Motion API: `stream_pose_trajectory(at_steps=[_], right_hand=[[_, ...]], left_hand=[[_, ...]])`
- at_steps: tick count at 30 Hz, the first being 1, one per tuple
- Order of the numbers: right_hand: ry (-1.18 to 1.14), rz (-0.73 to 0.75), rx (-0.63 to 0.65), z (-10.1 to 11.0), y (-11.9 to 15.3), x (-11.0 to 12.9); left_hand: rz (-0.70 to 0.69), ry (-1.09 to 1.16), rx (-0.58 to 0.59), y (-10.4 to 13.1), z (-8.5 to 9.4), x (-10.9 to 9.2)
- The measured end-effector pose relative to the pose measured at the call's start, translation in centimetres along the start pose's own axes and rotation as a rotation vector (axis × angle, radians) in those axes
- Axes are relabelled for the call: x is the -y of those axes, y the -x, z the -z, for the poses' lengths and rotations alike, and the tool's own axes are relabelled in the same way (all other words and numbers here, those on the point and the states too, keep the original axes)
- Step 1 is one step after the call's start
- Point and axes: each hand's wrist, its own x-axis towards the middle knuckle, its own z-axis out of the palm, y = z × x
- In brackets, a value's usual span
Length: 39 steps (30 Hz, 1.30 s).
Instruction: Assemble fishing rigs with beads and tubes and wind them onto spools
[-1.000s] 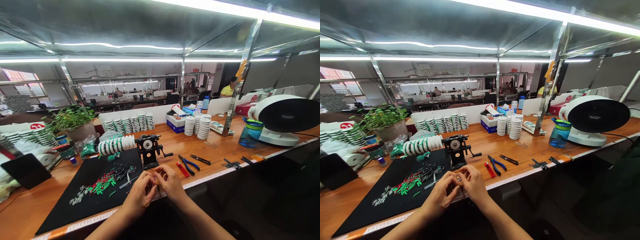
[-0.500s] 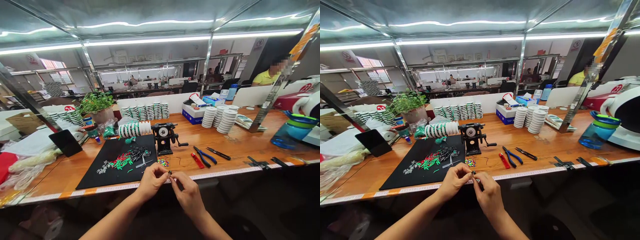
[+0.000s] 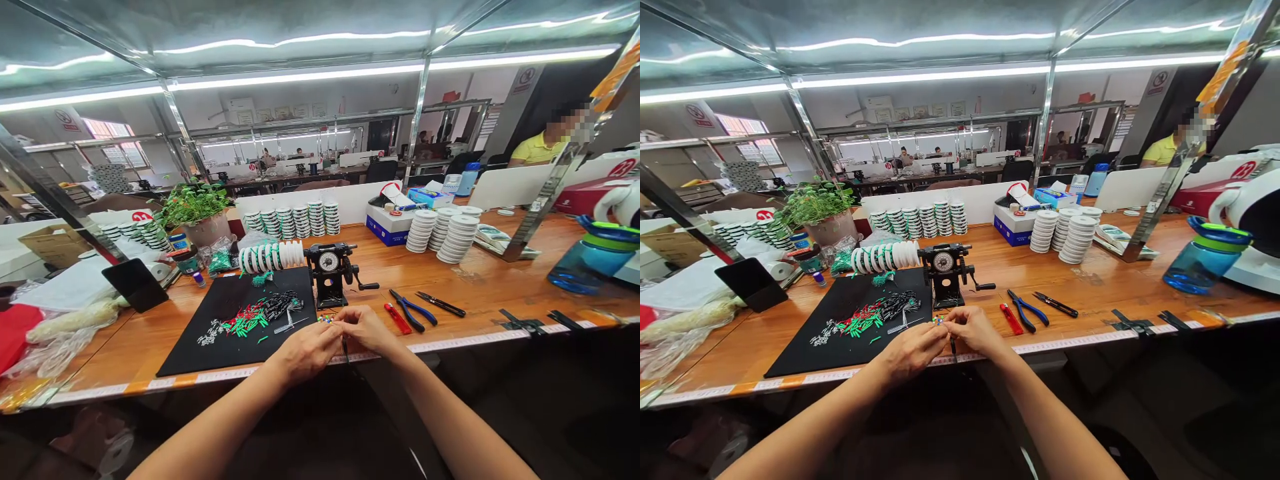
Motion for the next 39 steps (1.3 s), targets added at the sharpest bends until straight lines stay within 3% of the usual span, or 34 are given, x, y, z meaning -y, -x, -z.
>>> stream_pose_trajectory(at_steps=[2, 6, 8, 11, 16, 19, 22, 27, 30, 32, 35, 37, 39], right_hand=[[-0.010, -0.009, -0.041, -0.4, 0.5, 0.3], [0.087, 0.053, -0.398, -1.9, 4.0, 1.4], [0.193, 0.122, -0.493, -2.7, 5.9, 1.7], [0.274, 0.176, -0.444, -3.6, 7.7, 1.7], [0.339, 0.283, -0.419, -4.3, 8.1, 1.8], [0.565, 0.463, -0.481, -4.1, 7.9, 2.0], [0.582, 0.519, -0.389, -3.4, 7.2, 1.8], [0.220, 0.172, -0.255, -2.1, 4.8, 0.8], [0.077, 0.026, -0.176, -1.2, 3.0, 0.5], [0.047, 0.007, -0.110, -0.7, 1.9, 0.3], [0.021, 0.004, -0.041, -0.4, 1.0, 0.2], [0.011, -0.002, -0.079, -0.6, 1.2, 0.4], [0.013, 0.005, -0.217, -1.1, 2.2, 0.9]], left_hand=[[0.232, 0.248, -0.033, -0.1, -0.4, -0.5], [0.820, 0.697, -0.171, 0.1, -1.3, -1.8], [0.979, 0.912, -0.213, 0.3, -1.7, -2.2], [1.075, 1.137, -0.249, 0.6, -2.1, -2.5], [1.040, 1.119, -0.298, 0.5, -2.1, -2.7], [0.950, 0.876, -0.290, 0.6, -1.9, -2.9], [0.753, 0.558, -0.269, 1.0, -1.7, -2.8], [0.185, 0.029, -0.125, 1.3, -1.2, -1.4], [0.030, -0.028, -0.043, 1.1, -0.7, -0.3], [0.002, 0.029, 0.006, 0.8, -0.5, 0.3], [0.074, 0.211, 0.057, 0.5, -0.6, 0.6], [0.213, 0.328, 0.016, 0.5, -0.7, 0.3], [0.447, 0.428, -0.082, 0.5, -0.9, -0.4]])
